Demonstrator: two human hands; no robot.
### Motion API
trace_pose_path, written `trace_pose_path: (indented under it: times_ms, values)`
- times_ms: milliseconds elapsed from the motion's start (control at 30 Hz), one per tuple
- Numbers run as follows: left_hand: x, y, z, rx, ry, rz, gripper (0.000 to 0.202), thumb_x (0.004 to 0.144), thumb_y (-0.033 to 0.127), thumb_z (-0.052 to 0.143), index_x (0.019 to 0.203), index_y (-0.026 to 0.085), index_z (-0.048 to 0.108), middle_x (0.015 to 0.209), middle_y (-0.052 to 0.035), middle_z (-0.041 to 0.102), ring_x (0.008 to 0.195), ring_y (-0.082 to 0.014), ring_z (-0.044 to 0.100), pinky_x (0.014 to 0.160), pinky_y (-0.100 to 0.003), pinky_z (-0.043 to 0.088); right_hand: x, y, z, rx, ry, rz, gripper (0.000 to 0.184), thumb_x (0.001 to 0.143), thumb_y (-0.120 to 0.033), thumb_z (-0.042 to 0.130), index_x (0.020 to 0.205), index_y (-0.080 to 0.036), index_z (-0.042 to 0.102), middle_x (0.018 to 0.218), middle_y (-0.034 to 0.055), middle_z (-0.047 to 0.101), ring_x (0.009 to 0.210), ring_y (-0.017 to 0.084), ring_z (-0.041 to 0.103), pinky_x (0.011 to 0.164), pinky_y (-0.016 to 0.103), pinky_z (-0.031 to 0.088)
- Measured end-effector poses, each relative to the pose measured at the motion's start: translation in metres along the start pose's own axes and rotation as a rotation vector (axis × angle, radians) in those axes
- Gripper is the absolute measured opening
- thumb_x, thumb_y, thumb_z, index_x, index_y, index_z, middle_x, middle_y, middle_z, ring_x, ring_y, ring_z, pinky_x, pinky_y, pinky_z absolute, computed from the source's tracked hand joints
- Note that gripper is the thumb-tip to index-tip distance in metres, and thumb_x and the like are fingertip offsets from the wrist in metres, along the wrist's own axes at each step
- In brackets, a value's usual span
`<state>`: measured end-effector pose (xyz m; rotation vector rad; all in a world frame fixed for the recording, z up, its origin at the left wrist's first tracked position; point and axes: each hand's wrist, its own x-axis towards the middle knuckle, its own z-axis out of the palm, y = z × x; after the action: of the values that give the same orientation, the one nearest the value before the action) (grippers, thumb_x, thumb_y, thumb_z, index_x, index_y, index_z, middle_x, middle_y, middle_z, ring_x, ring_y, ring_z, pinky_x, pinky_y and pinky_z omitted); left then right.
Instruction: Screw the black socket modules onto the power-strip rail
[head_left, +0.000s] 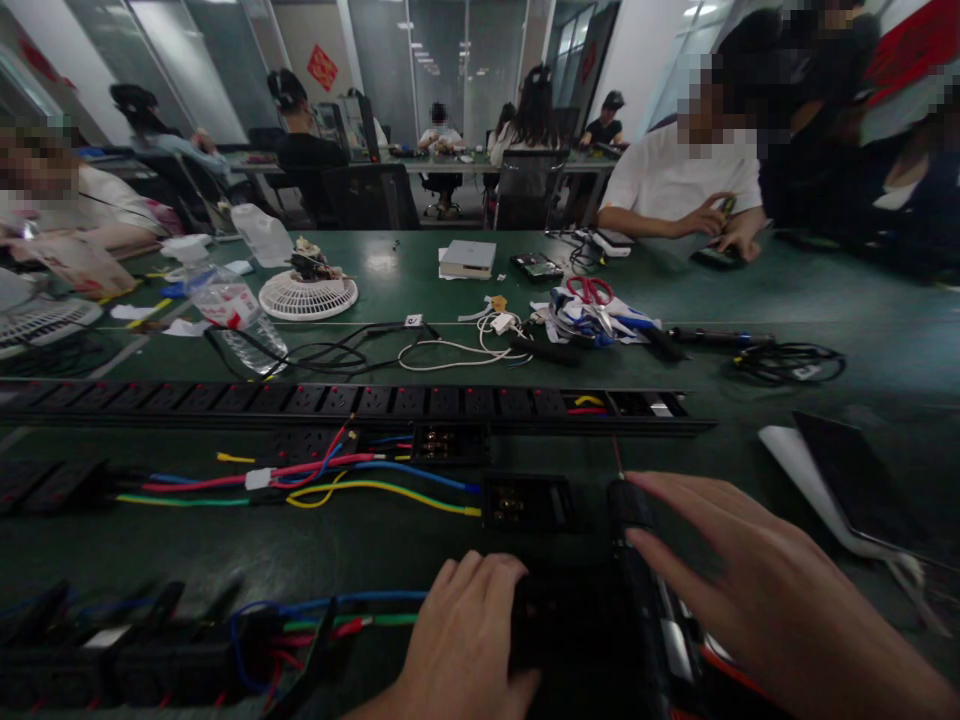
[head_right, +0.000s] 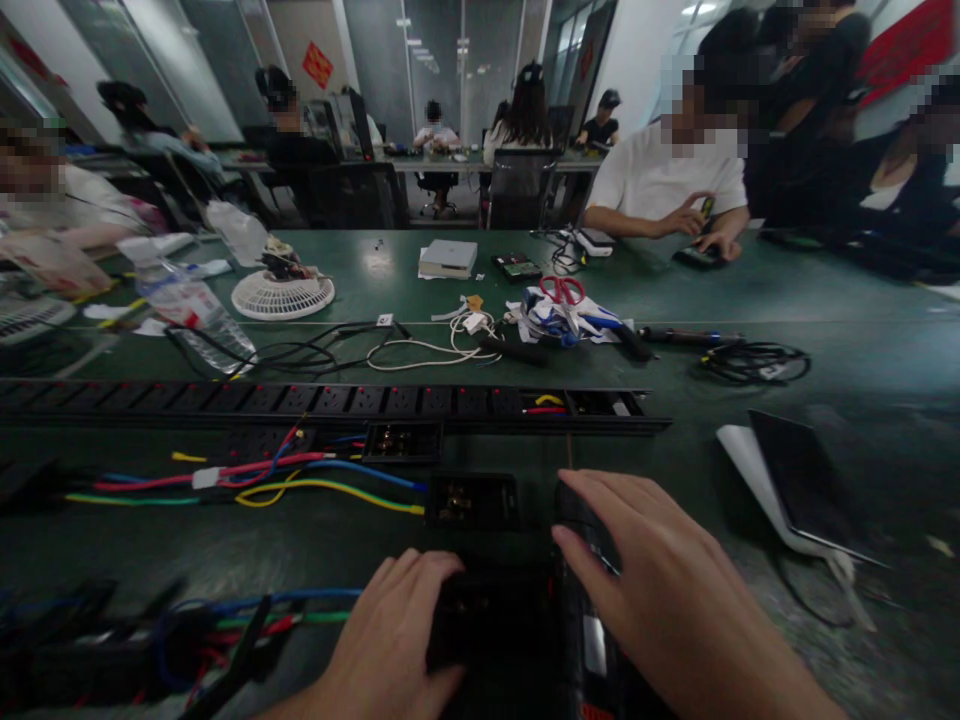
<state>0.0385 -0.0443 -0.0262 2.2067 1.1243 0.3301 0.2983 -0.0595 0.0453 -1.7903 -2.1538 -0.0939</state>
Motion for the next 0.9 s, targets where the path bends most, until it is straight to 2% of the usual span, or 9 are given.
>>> trace_pose_path:
  times_ms: [167,333,533,667,900]
  values:
    - [0.001,0.004,-0.004,0.018,0.003,-0.031,0.053,0.066,0.014,0.062,0.118,0.022,0.052,0.118,-0.0063,0.061,0.108,-0.0284,0.054,0.098,-0.05,0.041,0.067,0.007,0.019,-0.181,-0.125,-0.045,0.034,0.089,-0.026,0.065,0.119,-0.01,0.064,0.115,0.0132,0.062,0.109,0.03,0.056,0.099,0.044,0.047]
    - [0.003,0.006,-0.006,0.021,-0.012,-0.035,0.054,0.066,0.014,0.063,0.118,0.022,0.053,0.12,-0.0058,0.061,0.109,-0.0281,0.054,0.099,-0.048,0.041,0.102,0.015,0.037,-0.274,-0.16,-0.014,0.041,0.087,-0.022,0.074,0.123,-0.007,0.059,0.116,0.0145,0.059,0.111,0.029,0.053,0.099,0.044,0.045]
    - [0.004,0.004,-0.004,0.034,-0.016,-0.027,0.054,0.065,0.015,0.064,0.118,0.022,0.054,0.12,-0.0056,0.062,0.108,-0.029,0.055,0.097,-0.049,0.042,0.119,0.02,0.047,-0.338,-0.208,-0.026,0.056,0.083,-0.027,0.081,0.13,-0.011,0.054,0.128,0.0134,0.049,0.119,0.03,0.046,0.1,0.044,0.043]
    - [0.004,0.003,-0.004,0.024,-0.022,-0.023,0.055,0.066,0.014,0.064,0.119,0.022,0.054,0.123,-0.0063,0.061,0.11,-0.0285,0.054,0.099,-0.048,0.042,0.121,0.026,0.042,-0.369,-0.249,-0.002,0.042,0.084,-0.028,0.08,0.117,-0.01,0.061,0.121,0.0119,0.054,0.116,0.03,0.048,0.099,0.045,0.044]
    - [0.005,0.0,-0.001,0.029,-0.018,-0.027,0.06,0.062,0.013,0.067,0.12,0.022,0.056,0.124,-0.0072,0.063,0.112,-0.0299,0.056,0.101,-0.049,0.043,0.118,0.053,0.04,-0.334,-0.336,-0.065,0.019,0.089,-0.018,0.074,0.105,-0.011,0.066,0.104,0.0066,0.06,0.108,0.026,0.054,0.098,0.044,0.044]
